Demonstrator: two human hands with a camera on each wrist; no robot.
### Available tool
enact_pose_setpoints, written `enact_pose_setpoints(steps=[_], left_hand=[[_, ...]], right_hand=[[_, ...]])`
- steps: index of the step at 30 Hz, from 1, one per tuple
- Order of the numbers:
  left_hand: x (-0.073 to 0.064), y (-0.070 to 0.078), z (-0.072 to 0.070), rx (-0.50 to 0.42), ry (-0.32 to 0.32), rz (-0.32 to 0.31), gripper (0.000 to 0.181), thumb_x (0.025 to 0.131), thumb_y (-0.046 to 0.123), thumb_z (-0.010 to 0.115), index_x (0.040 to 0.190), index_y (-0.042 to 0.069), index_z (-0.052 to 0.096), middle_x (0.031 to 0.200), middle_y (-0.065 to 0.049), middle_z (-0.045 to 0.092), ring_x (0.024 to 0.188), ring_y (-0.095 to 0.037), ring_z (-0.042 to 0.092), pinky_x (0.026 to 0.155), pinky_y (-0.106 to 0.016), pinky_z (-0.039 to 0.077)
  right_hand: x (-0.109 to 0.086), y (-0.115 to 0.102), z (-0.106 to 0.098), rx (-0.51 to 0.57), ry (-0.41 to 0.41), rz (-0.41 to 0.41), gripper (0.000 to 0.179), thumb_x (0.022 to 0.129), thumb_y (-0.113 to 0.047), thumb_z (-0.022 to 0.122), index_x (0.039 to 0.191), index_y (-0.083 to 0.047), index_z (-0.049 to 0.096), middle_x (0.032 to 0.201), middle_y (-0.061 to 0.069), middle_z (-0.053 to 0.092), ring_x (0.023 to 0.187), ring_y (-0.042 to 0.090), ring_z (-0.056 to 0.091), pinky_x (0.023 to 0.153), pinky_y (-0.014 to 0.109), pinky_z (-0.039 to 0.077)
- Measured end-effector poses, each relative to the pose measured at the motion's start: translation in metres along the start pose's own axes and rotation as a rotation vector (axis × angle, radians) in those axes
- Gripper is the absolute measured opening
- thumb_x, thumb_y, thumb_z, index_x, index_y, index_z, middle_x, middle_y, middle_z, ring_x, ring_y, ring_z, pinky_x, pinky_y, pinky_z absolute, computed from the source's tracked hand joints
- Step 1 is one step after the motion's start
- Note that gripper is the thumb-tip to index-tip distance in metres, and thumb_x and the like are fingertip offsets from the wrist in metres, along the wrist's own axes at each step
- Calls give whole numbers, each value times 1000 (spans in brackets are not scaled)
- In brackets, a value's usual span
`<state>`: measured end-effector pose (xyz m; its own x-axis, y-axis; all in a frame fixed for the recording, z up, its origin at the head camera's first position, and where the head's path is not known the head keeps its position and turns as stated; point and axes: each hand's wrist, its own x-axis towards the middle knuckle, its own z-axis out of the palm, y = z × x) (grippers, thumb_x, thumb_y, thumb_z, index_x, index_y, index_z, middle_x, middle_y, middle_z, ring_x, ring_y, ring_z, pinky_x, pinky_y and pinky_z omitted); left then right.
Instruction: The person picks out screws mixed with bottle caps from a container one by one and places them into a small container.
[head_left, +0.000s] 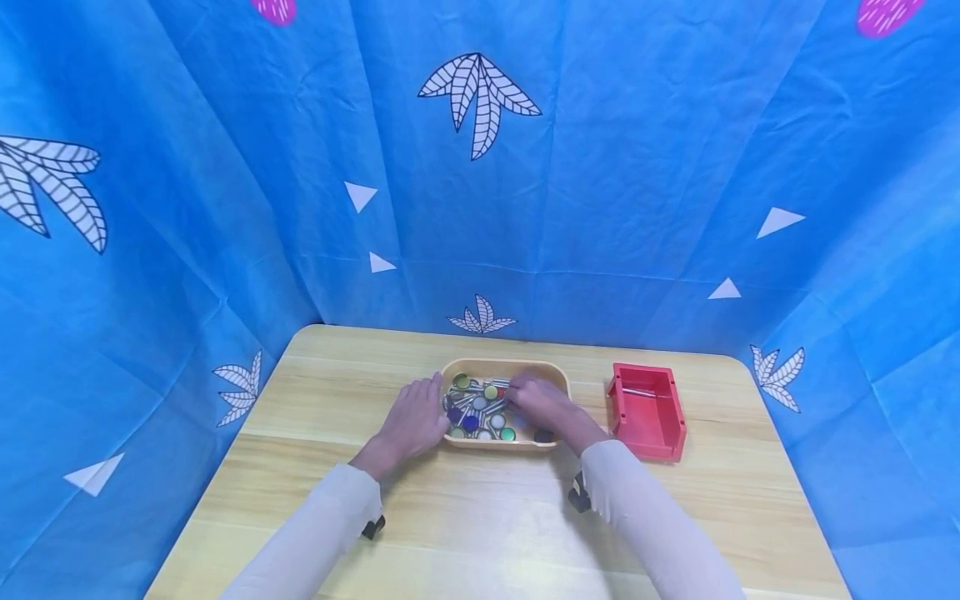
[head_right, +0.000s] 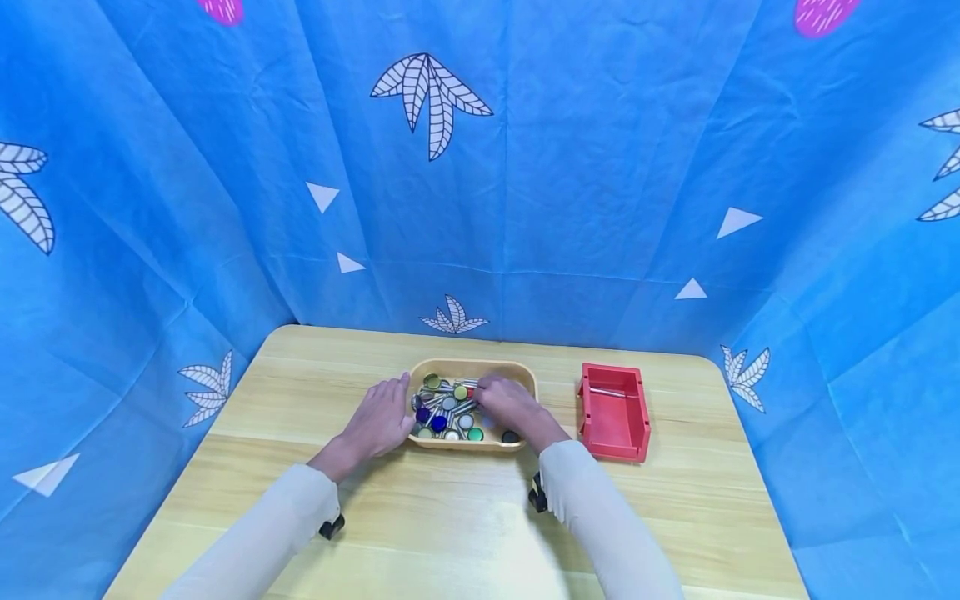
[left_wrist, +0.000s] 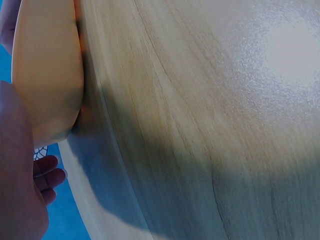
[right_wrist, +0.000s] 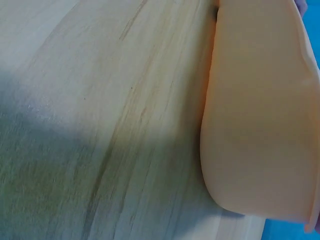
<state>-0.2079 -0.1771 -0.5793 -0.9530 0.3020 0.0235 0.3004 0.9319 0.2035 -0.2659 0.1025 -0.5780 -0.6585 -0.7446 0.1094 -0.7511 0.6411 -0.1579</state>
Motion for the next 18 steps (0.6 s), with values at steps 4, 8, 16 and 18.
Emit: enact_pose_setpoints(steps=[4,8,16,18], left_hand=[[1,0,1,-6,0,-2,82,93,32,52,160,-8,25,140,-24,57,128,-36,54,118,-51,40],[1,0,1,-2,-4,-5,83,93,32,51,160,-8,25,141,-25,57,128,-36,54,118,-51,40],[0,0,0,1,-6,-3,83,93,32,50,160,-8,24,140,-25,57,127,-36,54,119,-51,40],[-1,0,0,2,-6,-2,83,93,32,49,160,-8,23,140,-24,57,127,-36,54,119,-51,40]], right_hand=[[1,0,1,-21,-7,-11,10,97,-22,71,99,-15,78,94,-4,70,84,11,64,78,25,58],[1,1,3,-34,10,-28,9,96,-22,72,98,-16,78,94,-5,70,83,11,63,77,25,57],[2,1,8,-110,48,-90,8,96,-22,72,97,-17,78,95,-3,71,86,13,66,81,27,59],[3,2,8,-123,53,-101,7,96,-22,72,97,-17,78,95,-4,72,86,12,66,81,26,59]])
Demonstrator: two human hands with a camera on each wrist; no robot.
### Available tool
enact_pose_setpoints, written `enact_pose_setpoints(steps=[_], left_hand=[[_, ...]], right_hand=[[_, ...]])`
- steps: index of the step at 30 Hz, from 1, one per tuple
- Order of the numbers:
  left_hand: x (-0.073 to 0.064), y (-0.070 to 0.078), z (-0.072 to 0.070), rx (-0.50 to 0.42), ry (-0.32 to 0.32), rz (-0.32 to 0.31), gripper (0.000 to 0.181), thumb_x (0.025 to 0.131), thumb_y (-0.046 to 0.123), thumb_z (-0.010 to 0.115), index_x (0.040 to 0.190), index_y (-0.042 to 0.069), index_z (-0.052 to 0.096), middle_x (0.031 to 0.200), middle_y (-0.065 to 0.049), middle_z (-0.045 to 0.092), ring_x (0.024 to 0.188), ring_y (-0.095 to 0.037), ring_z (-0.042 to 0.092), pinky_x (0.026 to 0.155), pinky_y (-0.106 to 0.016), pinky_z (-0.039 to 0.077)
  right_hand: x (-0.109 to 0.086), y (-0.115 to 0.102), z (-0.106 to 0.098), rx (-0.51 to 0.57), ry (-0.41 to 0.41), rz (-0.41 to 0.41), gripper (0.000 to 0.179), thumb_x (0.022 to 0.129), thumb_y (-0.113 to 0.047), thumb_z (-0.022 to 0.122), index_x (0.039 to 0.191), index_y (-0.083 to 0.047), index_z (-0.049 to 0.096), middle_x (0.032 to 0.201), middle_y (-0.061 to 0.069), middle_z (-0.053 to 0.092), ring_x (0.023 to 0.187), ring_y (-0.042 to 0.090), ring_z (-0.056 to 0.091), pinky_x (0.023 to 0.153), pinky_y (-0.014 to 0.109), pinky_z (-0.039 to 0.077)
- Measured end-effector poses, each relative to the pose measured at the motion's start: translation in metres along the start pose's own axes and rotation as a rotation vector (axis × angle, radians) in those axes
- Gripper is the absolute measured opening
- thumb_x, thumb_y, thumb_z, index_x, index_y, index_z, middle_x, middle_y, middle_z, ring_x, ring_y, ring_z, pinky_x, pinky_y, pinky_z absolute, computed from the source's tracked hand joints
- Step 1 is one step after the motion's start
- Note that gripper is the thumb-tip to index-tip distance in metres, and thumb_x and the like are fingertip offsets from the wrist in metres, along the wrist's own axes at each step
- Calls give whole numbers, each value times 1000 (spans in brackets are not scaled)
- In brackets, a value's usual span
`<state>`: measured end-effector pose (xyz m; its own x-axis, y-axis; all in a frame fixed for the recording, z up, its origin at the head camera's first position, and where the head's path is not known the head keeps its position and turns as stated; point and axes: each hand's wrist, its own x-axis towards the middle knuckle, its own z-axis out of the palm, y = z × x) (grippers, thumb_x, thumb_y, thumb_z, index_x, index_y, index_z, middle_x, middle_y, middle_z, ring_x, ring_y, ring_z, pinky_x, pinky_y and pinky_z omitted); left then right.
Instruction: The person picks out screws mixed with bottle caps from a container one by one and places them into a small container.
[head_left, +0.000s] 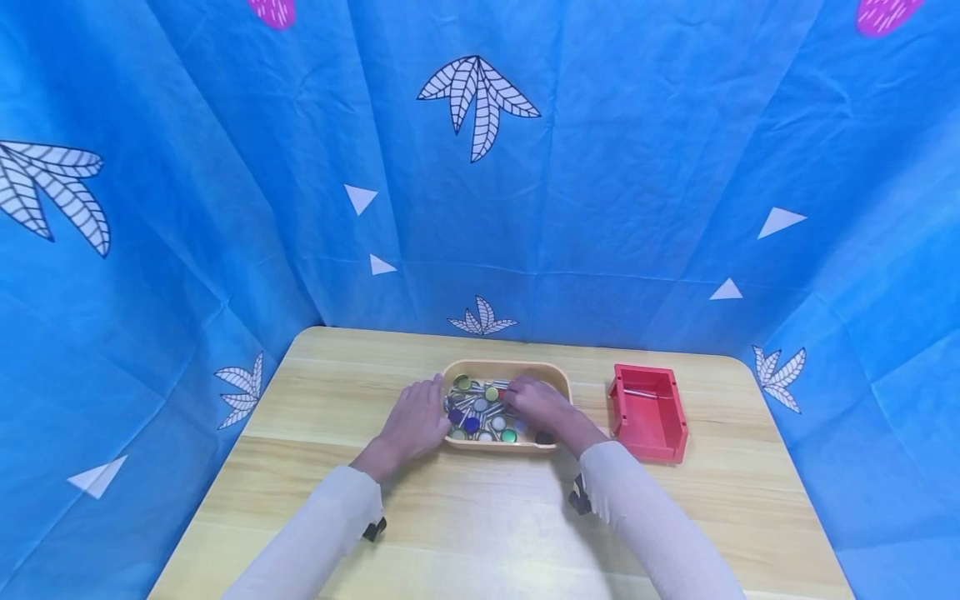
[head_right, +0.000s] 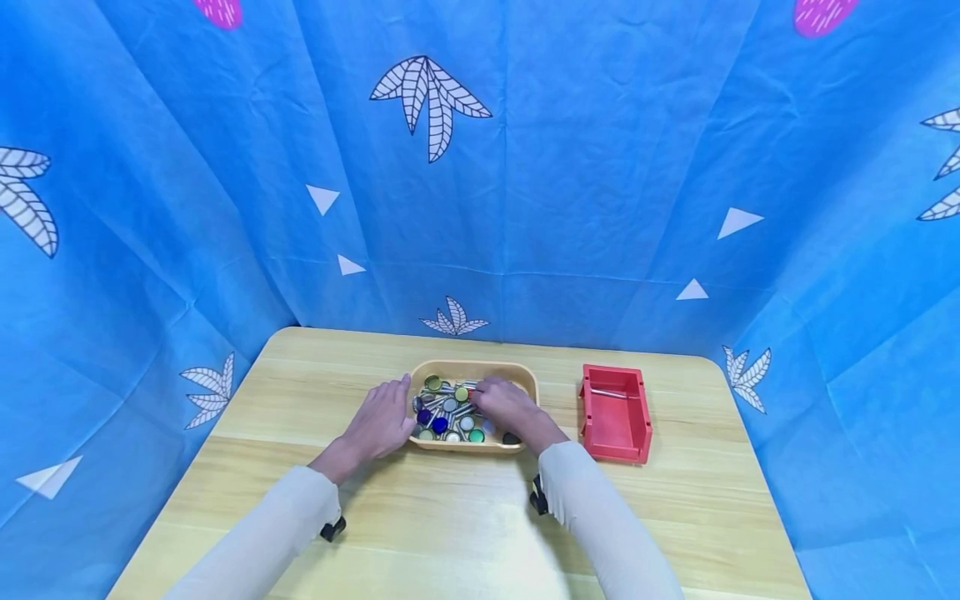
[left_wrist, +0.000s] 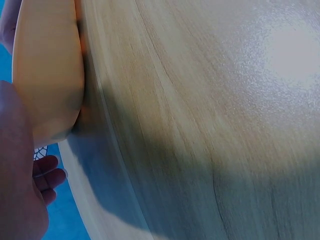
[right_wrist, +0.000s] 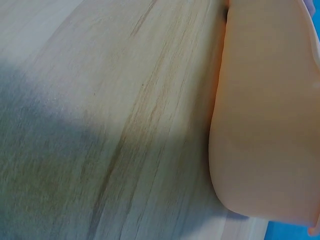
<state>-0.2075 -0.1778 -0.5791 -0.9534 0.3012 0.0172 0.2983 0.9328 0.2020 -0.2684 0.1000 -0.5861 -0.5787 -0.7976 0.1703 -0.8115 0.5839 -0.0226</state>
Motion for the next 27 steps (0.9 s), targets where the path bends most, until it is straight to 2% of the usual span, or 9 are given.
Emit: enact_pose_setpoints(steps=[8,11,18,20,24,27], left_hand=[[0,1,0,1,-4,2,82,94,33,48,160,-8,22,139,-25,57,126,-36,53,119,-51,39],[-1,1,-1,-4,-8,0,82,94,33,48,160,-9,22,139,-25,57,126,-36,53,119,-51,39],[-3,3,-4,3,-4,6,81,95,32,50,160,-9,23,137,-24,58,122,-34,54,116,-50,41],[-3,3,-5,0,4,10,81,94,31,51,159,-9,24,136,-25,58,121,-34,54,115,-50,42],[-3,4,-6,-2,3,14,82,93,32,51,159,-10,25,136,-25,58,121,-35,55,115,-50,43],[-3,3,-7,1,-3,15,82,94,32,50,159,-10,24,137,-26,58,122,-35,54,115,-50,42]], right_hand=[[-2,0,0,-74,14,-40,10,96,-23,71,102,-18,78,103,-1,75,99,14,69,95,28,59],[-3,0,-1,-103,30,-55,11,96,-22,71,103,-17,78,104,0,74,99,15,69,96,29,58],[-6,0,-8,-153,-25,-50,24,89,-14,77,113,-13,74,111,3,72,106,17,67,101,29,57],[-6,0,-11,-152,-34,-46,25,89,-15,77,113,-12,73,111,4,71,106,17,66,101,30,56],[-7,2,-18,-123,-2,-49,19,91,-21,77,108,-13,74,105,4,71,100,18,65,97,32,57],[-10,2,-24,-99,17,-54,23,86,-16,81,108,-11,74,103,4,71,99,19,65,97,34,57]])
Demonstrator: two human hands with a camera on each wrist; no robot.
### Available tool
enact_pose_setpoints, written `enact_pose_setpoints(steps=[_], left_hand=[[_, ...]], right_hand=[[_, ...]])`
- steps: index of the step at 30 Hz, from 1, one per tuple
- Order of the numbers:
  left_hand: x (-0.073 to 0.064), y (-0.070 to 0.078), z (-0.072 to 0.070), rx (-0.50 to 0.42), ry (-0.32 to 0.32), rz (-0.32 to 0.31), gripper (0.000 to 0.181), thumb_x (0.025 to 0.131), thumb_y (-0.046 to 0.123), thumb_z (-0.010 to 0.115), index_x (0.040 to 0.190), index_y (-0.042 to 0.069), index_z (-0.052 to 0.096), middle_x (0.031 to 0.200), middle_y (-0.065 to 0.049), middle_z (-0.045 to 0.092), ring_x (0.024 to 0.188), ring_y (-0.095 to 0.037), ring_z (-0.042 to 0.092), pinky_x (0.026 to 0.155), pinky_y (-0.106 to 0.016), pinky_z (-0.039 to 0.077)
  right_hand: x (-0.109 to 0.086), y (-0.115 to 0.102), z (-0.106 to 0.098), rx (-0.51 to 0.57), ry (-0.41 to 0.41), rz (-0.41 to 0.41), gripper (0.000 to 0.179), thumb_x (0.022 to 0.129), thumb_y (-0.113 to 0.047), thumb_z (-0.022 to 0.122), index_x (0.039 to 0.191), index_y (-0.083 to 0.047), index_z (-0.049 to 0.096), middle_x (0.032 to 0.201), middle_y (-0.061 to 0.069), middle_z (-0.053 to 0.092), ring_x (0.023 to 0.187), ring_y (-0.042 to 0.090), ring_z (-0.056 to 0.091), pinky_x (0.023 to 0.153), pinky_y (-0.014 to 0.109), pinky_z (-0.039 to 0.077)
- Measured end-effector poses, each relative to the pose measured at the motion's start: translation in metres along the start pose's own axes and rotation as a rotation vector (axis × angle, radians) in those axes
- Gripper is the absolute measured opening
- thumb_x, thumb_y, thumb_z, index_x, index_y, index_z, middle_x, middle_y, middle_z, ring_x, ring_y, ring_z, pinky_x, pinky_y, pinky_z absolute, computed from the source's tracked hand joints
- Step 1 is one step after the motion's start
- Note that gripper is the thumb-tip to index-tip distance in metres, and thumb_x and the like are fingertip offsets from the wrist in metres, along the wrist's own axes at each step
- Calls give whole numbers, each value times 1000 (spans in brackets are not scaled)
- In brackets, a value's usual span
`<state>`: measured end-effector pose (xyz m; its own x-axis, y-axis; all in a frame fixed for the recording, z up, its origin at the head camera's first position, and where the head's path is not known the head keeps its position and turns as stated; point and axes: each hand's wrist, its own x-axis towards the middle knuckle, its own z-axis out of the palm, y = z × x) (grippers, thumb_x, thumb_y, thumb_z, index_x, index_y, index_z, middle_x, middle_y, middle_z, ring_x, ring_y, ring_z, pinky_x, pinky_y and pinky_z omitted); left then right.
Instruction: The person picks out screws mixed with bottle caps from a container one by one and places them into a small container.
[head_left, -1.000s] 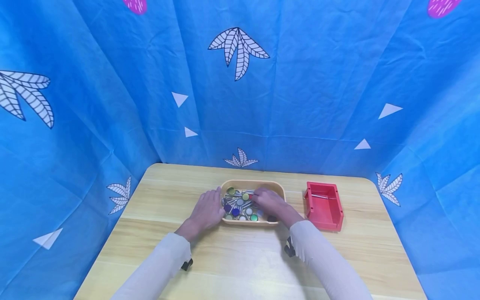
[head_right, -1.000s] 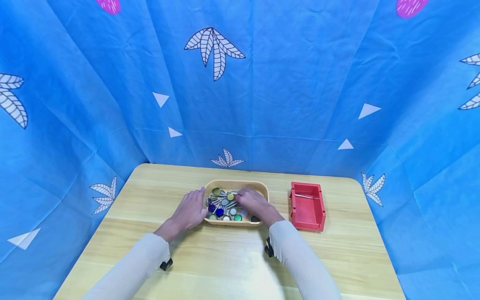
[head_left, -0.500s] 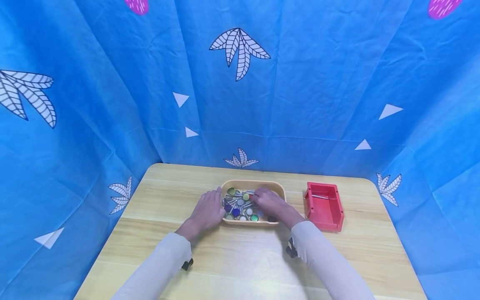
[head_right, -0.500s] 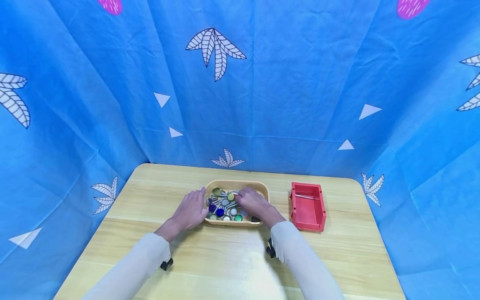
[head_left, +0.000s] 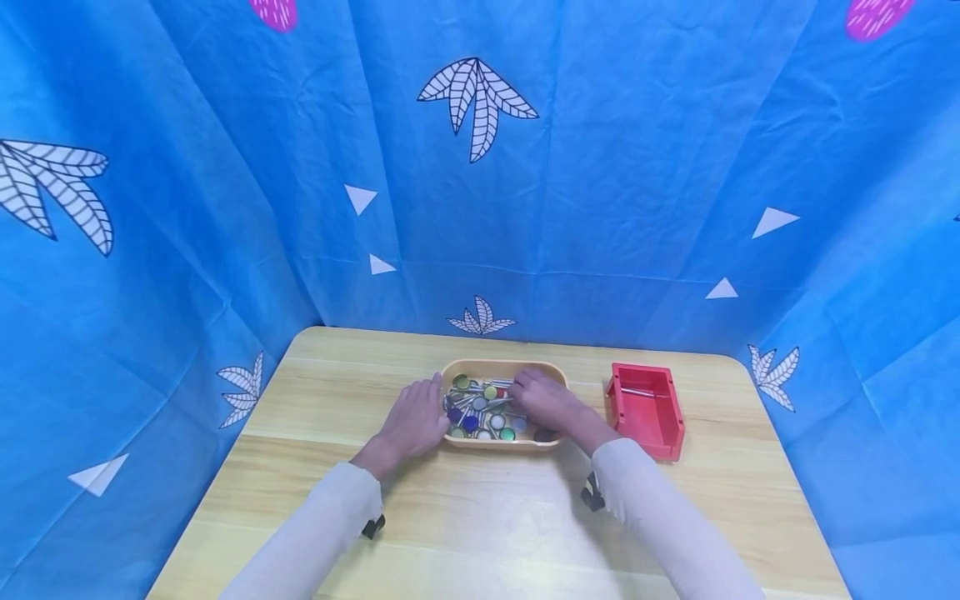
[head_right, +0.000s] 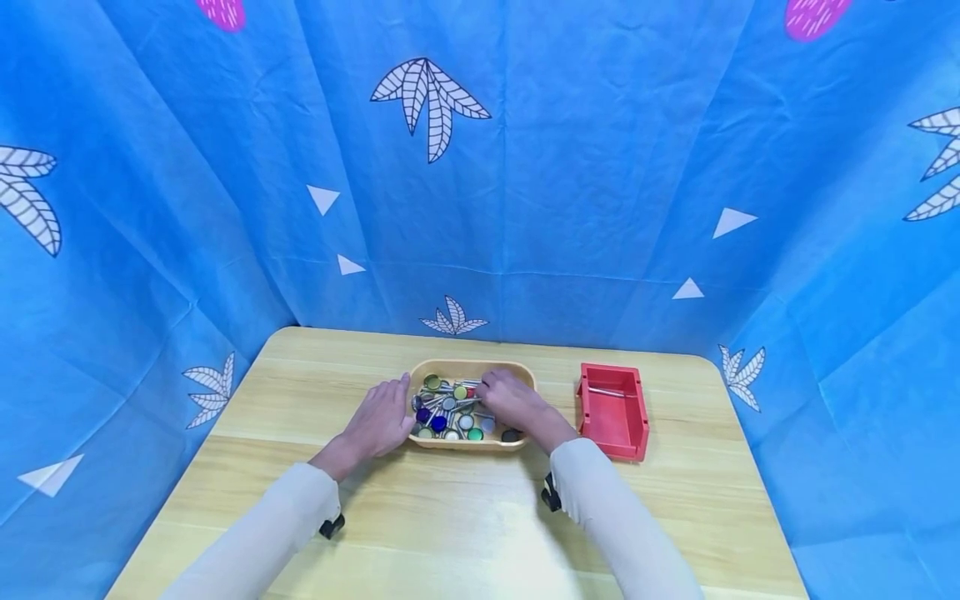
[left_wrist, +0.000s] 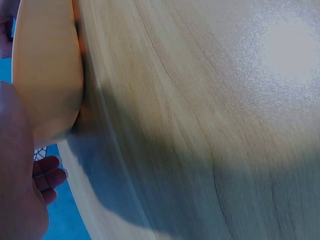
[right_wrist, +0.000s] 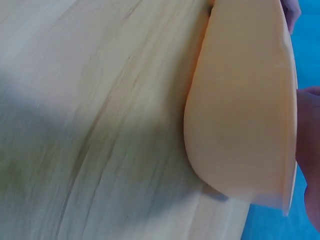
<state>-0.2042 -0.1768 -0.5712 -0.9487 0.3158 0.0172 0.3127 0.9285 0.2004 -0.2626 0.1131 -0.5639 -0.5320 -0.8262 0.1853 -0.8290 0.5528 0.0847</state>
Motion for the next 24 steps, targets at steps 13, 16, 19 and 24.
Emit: enact_pose_setpoints(steps=[13,16,19,24], left_hand=[[0,0,1,3,-5,1,81,95,32,50,159,-11,24,135,-26,59,122,-36,55,115,-51,42],[1,0,2,4,-7,-5,81,95,31,53,159,-10,24,136,-25,58,121,-35,54,114,-51,43],[1,0,2,2,-4,-11,82,94,31,54,159,-9,25,135,-25,59,120,-34,55,112,-50,44],[2,1,1,9,-4,-14,82,93,32,52,159,-9,25,133,-24,59,117,-33,54,109,-48,45]], right_hand=[[-18,7,-12,-20,45,-47,63,63,-33,97,113,-5,72,107,6,70,105,22,64,103,37,55],[-23,10,-16,-37,68,-57,51,70,-26,93,111,-6,73,105,7,70,103,22,64,100,36,56],[-28,13,-20,-51,90,-41,33,80,-10,84,110,-7,73,106,7,71,104,22,66,99,35,57],[-38,18,-27,-53,104,-9,24,87,-4,77,111,-7,74,109,5,71,105,20,66,101,35,57]])
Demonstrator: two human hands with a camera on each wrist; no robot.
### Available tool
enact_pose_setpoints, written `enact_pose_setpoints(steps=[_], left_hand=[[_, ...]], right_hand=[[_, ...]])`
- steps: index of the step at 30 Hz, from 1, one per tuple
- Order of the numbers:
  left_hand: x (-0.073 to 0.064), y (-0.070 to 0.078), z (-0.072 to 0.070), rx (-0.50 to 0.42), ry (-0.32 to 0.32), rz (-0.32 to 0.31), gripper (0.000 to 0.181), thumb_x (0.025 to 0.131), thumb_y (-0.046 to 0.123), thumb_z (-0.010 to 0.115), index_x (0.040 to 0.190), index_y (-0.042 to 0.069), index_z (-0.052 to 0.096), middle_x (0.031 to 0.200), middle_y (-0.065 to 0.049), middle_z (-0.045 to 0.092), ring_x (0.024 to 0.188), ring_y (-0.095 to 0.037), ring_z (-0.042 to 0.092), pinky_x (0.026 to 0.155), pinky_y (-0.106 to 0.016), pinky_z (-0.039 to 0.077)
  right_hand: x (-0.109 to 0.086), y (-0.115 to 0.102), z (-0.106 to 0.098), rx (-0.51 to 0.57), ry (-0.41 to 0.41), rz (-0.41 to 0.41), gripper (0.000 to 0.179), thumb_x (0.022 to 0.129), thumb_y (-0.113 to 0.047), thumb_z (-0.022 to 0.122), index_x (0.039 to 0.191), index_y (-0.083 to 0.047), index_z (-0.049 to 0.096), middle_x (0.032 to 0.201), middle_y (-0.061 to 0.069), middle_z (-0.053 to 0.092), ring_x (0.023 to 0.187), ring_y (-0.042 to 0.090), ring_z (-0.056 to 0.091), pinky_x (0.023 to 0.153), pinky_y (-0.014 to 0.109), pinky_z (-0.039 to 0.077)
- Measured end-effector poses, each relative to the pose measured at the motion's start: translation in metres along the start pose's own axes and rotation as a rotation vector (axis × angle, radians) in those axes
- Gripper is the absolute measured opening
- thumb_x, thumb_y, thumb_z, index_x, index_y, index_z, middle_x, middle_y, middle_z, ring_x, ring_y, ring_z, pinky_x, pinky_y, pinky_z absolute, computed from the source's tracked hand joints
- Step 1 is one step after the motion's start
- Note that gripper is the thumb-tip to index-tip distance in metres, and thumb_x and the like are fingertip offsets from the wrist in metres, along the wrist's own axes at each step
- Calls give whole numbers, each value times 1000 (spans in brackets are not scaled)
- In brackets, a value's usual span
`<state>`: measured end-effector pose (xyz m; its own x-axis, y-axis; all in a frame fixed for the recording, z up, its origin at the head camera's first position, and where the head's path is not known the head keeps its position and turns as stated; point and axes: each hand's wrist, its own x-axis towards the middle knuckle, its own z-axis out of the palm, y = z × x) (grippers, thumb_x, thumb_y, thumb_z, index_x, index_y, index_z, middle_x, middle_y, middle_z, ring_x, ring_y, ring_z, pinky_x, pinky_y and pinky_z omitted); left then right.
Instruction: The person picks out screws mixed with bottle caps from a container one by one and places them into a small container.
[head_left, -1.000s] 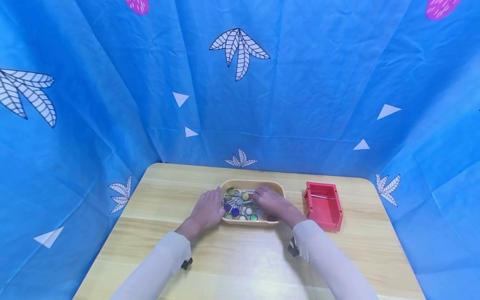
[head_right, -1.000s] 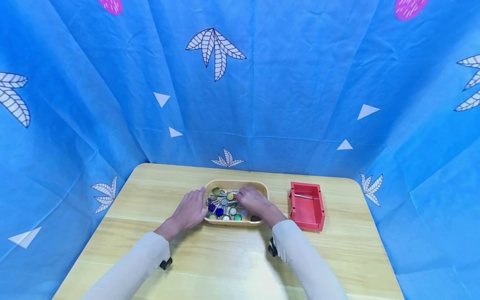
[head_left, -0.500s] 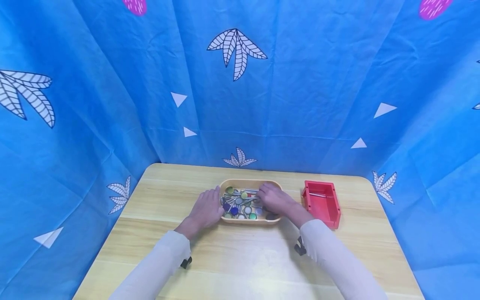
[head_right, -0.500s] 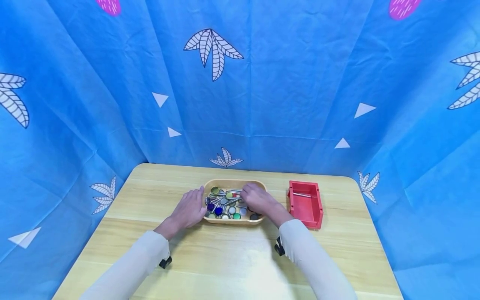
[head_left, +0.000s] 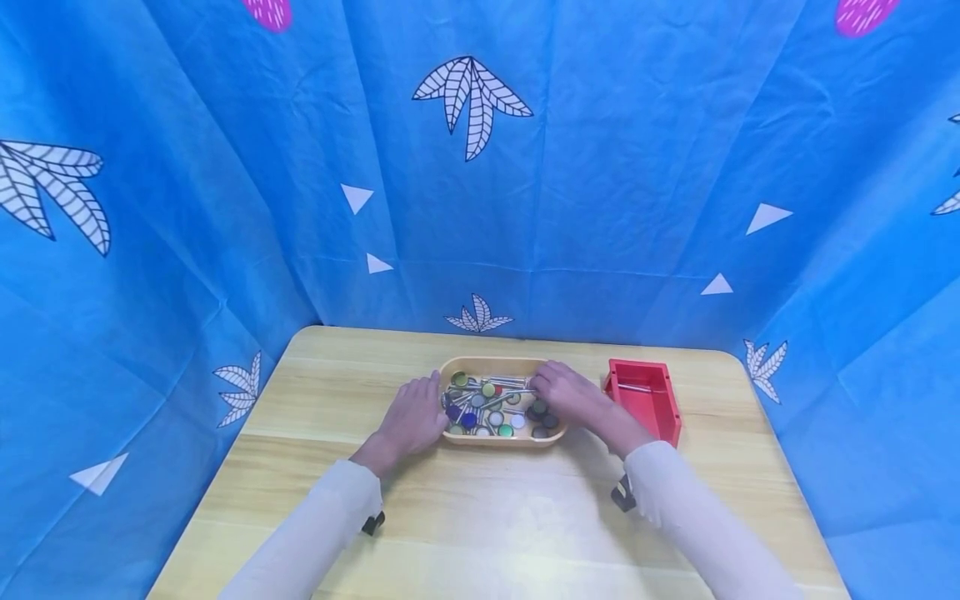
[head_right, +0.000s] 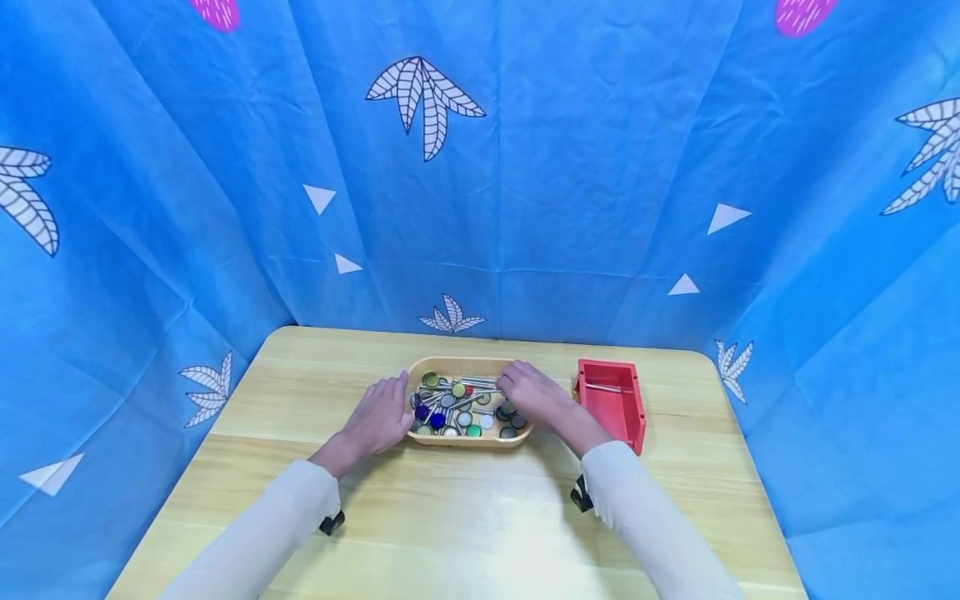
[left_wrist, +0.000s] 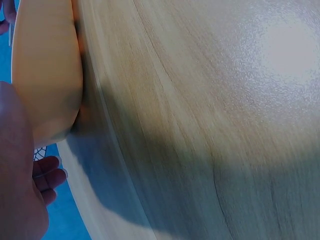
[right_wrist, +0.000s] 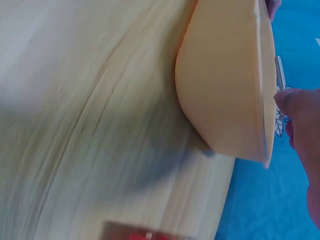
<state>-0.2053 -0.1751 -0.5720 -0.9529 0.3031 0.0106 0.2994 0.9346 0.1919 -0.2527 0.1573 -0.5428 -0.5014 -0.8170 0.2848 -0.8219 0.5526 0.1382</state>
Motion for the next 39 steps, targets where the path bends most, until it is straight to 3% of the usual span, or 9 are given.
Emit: enact_pose_setpoints(steps=[4,8,11,15,21,27,34,39], left_hand=[[1,1,0,-2,4,2,82,93,33,53,159,-9,26,135,-24,59,119,-34,55,111,-49,44],[1,1,0,-9,-8,-3,83,94,32,53,160,-9,25,138,-25,58,123,-35,54,114,-50,42],[2,1,0,-10,-14,-6,83,94,33,51,160,-8,23,140,-25,58,125,-36,54,115,-50,42],[1,1,1,-11,0,-7,83,92,32,51,160,-8,25,138,-25,59,122,-35,55,113,-50,43],[1,0,0,-8,2,-4,83,93,32,51,160,-9,25,138,-25,59,123,-36,55,113,-50,43],[0,-2,2,-13,14,10,83,93,32,51,159,-10,25,139,-26,58,126,-37,55,116,-52,42],[3,-2,3,-16,21,11,83,93,33,50,159,-9,25,141,-26,57,129,-38,54,117,-53,41],[2,-3,4,-18,4,5,84,92,34,50,160,-8,24,143,-26,56,130,-37,53,118,-52,41]], right_hand=[[-10,3,-8,-5,-46,32,29,86,-8,81,114,-8,73,110,4,71,104,19,64,98,34,58],[-22,4,-17,96,-135,158,50,79,-13,88,125,-10,69,119,1,68,114,18,61,102,35,56],[-29,6,-21,113,-159,199,56,78,-11,87,130,-10,67,124,1,66,120,18,60,107,36,54],[-35,11,-23,39,-108,133,43,83,-4,82,125,-8,71,118,5,70,115,21,64,104,35,56],[-43,21,-23,34,3,113,31,83,-11,86,112,-7,76,105,5,72,103,21,65,94,33,59],[-56,30,-29,69,4,160,25,86,-4,80,111,-7,74,105,4,70,102,20,63,93,34,59],[-72,38,-38,192,-24,318,26,91,-2,71,116,-7,72,111,3,68,108,20,61,98,38,58],[-81,45,-36,159,40,296,18,92,-4,72,109,-5,73,108,6,70,106,23,64,98,41,58]])
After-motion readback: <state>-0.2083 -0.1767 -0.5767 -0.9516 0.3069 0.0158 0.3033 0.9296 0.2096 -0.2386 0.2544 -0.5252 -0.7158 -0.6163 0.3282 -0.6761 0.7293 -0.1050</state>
